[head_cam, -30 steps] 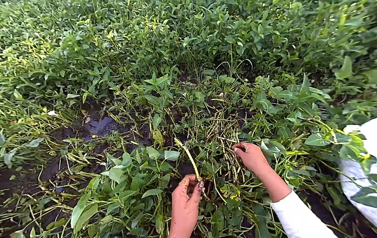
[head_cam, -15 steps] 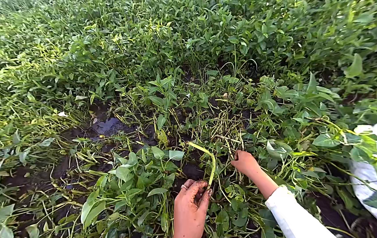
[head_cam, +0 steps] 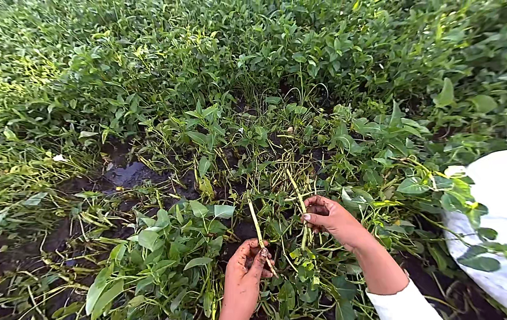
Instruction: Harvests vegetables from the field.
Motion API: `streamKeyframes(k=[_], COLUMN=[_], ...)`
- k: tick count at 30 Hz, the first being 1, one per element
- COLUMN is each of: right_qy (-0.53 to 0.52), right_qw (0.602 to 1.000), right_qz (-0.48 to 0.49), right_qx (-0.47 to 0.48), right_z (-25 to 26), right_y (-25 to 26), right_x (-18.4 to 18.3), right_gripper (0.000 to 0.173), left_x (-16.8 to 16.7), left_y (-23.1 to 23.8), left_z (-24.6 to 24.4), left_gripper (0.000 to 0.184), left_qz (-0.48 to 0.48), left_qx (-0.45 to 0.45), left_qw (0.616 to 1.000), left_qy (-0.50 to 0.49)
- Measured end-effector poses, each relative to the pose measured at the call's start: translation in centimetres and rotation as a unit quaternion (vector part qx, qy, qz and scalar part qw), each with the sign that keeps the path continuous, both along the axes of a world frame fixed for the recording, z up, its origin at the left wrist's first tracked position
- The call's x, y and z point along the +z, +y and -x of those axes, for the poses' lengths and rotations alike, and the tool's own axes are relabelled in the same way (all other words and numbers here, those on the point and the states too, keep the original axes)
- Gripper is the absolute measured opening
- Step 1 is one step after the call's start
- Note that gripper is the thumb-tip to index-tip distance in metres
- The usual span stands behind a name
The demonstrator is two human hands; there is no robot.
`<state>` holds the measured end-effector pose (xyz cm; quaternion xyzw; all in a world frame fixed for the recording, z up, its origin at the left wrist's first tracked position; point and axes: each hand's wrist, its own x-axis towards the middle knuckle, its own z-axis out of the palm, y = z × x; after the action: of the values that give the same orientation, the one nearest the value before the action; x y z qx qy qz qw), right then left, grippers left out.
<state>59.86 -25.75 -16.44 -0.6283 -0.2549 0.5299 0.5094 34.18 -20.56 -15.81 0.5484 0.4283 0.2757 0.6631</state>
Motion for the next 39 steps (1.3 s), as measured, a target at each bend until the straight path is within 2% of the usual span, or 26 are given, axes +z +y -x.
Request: streamKeyframes(k=[5,11,14,17,19,20,21,22,23,24,25,26,27,30,31,34,35,37,38,39], right_qy=[0.016,-0.068,-0.074,-0.058,-0.075,-0.101,-0.157,-0.258,-0.384,-0.475,-0.521,-0.537,-0.537,-0.462,-0.453,-0.449,-0.452,-0.441,-0.427,-0.402], right_qw=[0.998,0.996,0.995,0.988,0.973,0.966,0.962,0.953,0.921,0.879,0.849,0.836,0.835,0.850,0.845,0.869,0.874,0.878,0.875,0.870], right_qz=[-0.022,-0.001,-0.018,-0.041,-0.052,-0.068,-0.083,-0.073,-0.021,0.040,0.089,0.111,0.122,0.227,0.251,0.180,0.161,0.180,0.219,0.265], right_qx=[0.051,0.056,0.066,0.134,0.211,0.230,0.207,0.142,0.064,0.010,-0.004,-0.001,0.017,0.118,0.134,0.103,0.078,0.044,0.065,0.103], right_z=[3.1,7.9,9.4,7.7,3.8,1.3,-1.5,-4.0,-6.2,-7.6,-8.3,-7.9,-6.5,-1.8,-0.8,0.3,0.2,0.2,0.2,0.4], right_y=[-0.4,0.1,0.3,0.8,1.7,2.2,2.8,3.4,4.0,4.8,5.3,5.5,5.4,4.8,4.6,2.4,1.9,1.2,0.9,0.9], right_x=[0.6,-0.1,-1.0,0.1,2.6,3.7,4.3,4.3,4.1,3.9,3.7,3.3,2.3,-2.2,-3.3,-5.7,-5.8,-5.3,-5.2,-5.1], right_gripper=[0.030,0.038,0.025,0.016,0.017,0.016,0.017,0.022,0.038,0.065,0.086,0.095,0.089,0.048,0.048,0.079,0.078,0.056,0.046,0.045], left_x=[-0.5,-1.8,-2.0,-1.9,-1.5,-1.4,-1.5,-1.6,-1.7,-1.5,-1.4,-1.3,-1.4,-1.6,-1.7,-1.9,-1.8,-1.8,-1.9,-2.0], left_y=[-0.6,-1.3,-1.0,-0.1,0.5,0.8,0.9,0.9,0.8,0.8,0.7,0.8,0.7,0.5,0.6,0.3,0.3,0.5,0.5,0.5], left_z=[-0.8,-0.9,-0.1,0.9,1.3,1.5,1.7,2.0,2.3,2.4,2.4,2.3,2.3,2.3,2.2,2.3,2.4,2.4,2.4,2.4], left_gripper=[0.023,0.032,0.031,0.027,0.027,0.027,0.027,0.027,0.027,0.026,0.026,0.026,0.026,0.025,0.026,0.027,0.026,0.026,0.026,0.026], left_qz=[0.013,-0.034,-0.007,0.011,0.028,0.035,0.040,0.043,0.047,0.050,0.053,0.055,0.056,0.061,0.062,0.062,0.060,0.059,0.060,0.061], left_qx=[-0.007,-0.021,-0.015,-0.029,-0.045,-0.047,-0.041,-0.031,-0.021,-0.013,-0.009,-0.007,-0.004,-0.005,-0.006,0.004,0.003,-0.003,-0.004,-0.004], left_qw=[1.000,0.997,0.996,0.997,0.997,0.997,0.997,0.997,0.997,0.998,0.998,0.998,0.998,0.997,0.997,0.997,0.997,0.998,0.998,0.998], left_qy=[-0.003,0.073,0.086,0.077,0.063,0.058,0.053,0.051,0.049,0.048,0.045,0.043,0.042,0.042,0.040,0.038,0.039,0.035,0.034,0.032])
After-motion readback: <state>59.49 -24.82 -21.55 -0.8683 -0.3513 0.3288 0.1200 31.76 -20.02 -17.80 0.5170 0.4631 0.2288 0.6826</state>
